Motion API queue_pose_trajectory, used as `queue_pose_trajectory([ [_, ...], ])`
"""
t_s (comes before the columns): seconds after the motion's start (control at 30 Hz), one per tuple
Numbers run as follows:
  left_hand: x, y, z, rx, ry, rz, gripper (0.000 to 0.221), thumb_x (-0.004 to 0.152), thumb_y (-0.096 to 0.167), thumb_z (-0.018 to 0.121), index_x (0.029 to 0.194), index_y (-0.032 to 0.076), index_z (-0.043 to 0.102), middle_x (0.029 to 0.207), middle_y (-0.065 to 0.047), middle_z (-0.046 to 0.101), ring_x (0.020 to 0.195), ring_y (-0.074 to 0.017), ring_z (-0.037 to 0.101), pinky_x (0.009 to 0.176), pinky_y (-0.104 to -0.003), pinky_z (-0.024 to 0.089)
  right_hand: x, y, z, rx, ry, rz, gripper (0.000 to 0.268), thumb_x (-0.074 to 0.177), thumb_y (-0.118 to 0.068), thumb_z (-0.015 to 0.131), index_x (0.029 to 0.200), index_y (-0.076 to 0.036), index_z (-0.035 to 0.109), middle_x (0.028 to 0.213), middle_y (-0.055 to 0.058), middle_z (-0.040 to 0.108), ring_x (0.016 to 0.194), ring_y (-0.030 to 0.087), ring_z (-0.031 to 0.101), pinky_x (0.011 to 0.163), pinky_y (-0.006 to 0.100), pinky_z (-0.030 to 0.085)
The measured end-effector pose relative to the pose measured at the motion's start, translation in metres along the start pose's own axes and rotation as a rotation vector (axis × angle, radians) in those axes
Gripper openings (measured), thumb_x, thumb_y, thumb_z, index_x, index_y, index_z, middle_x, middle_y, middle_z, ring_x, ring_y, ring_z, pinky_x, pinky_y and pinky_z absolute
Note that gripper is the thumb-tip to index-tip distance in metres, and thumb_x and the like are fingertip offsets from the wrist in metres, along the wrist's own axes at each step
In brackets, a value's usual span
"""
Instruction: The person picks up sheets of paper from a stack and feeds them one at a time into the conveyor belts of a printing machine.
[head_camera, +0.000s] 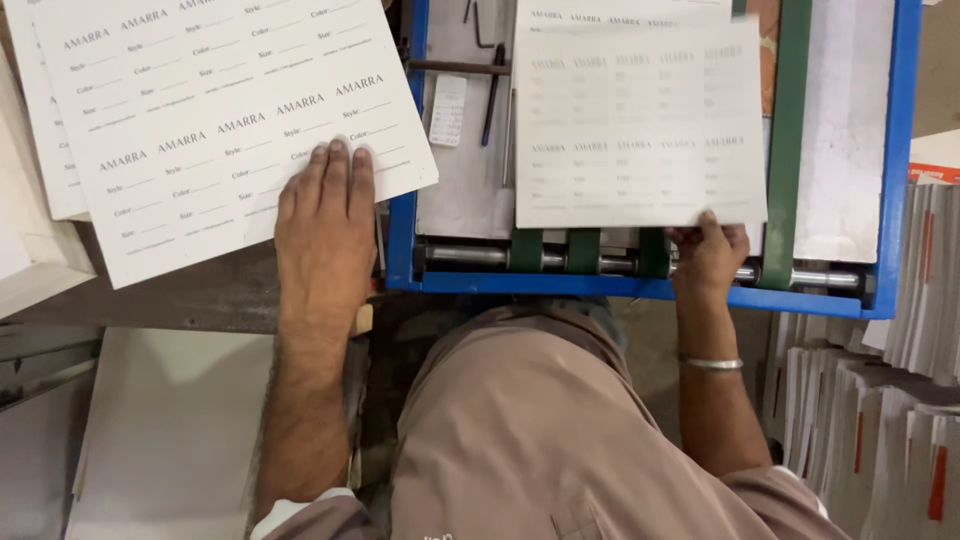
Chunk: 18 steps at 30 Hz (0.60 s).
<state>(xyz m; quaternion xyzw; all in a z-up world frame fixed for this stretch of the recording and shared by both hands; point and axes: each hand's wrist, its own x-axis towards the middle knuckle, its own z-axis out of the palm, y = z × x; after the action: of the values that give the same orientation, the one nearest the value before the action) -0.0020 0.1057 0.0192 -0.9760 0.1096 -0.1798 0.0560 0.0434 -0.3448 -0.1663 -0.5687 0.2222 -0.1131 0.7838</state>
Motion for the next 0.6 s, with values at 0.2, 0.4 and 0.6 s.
queue_pose_trajectory([
  [0.2, -0.009, 0.002, 0.003, -0.114, 0.086, -0.015, 0.038, 0.09, 0.002, 0.073, 0.127, 0.003, 0.071, 0.128, -0.013, 0.072, 0.121, -0.0268, 0.068, 0.1, -0.04, 0.055, -0.032, 0.036, -0.042, 0.015, 0.082, 0.089, 0.011, 0.105, -0.006, 0.055, 0.115, -0.001, 0.055, 0.097, 0.011, 0.071, 0.077, 0.019, 0.071, 0.067, 0.036, 0.066],
  [0.4, -0.015, 0.003, 0.009, -0.158, 0.162, -0.034, 0.024, 0.096, 0.003, 0.075, 0.12, 0.006, 0.074, 0.121, -0.01, 0.073, 0.114, -0.0244, 0.068, 0.098, -0.04, 0.055, -0.037, 0.043, -0.027, 0.069, 0.06, 0.123, 0.013, 0.108, -0.012, 0.056, 0.115, 0.0, 0.055, 0.099, 0.013, 0.069, 0.084, 0.022, 0.072, 0.076, 0.038, 0.067],
  [0.6, -0.016, 0.005, 0.012, -0.165, 0.148, -0.049, 0.029, 0.094, 0.006, 0.079, 0.122, 0.006, 0.072, 0.124, -0.009, 0.071, 0.117, -0.0244, 0.065, 0.102, -0.04, 0.053, -0.006, 0.027, 0.014, 0.052, 0.022, 0.151, 0.016, 0.107, -0.014, 0.053, 0.112, 0.002, 0.054, 0.099, 0.015, 0.068, 0.086, 0.025, 0.073, 0.079, 0.041, 0.068],
])
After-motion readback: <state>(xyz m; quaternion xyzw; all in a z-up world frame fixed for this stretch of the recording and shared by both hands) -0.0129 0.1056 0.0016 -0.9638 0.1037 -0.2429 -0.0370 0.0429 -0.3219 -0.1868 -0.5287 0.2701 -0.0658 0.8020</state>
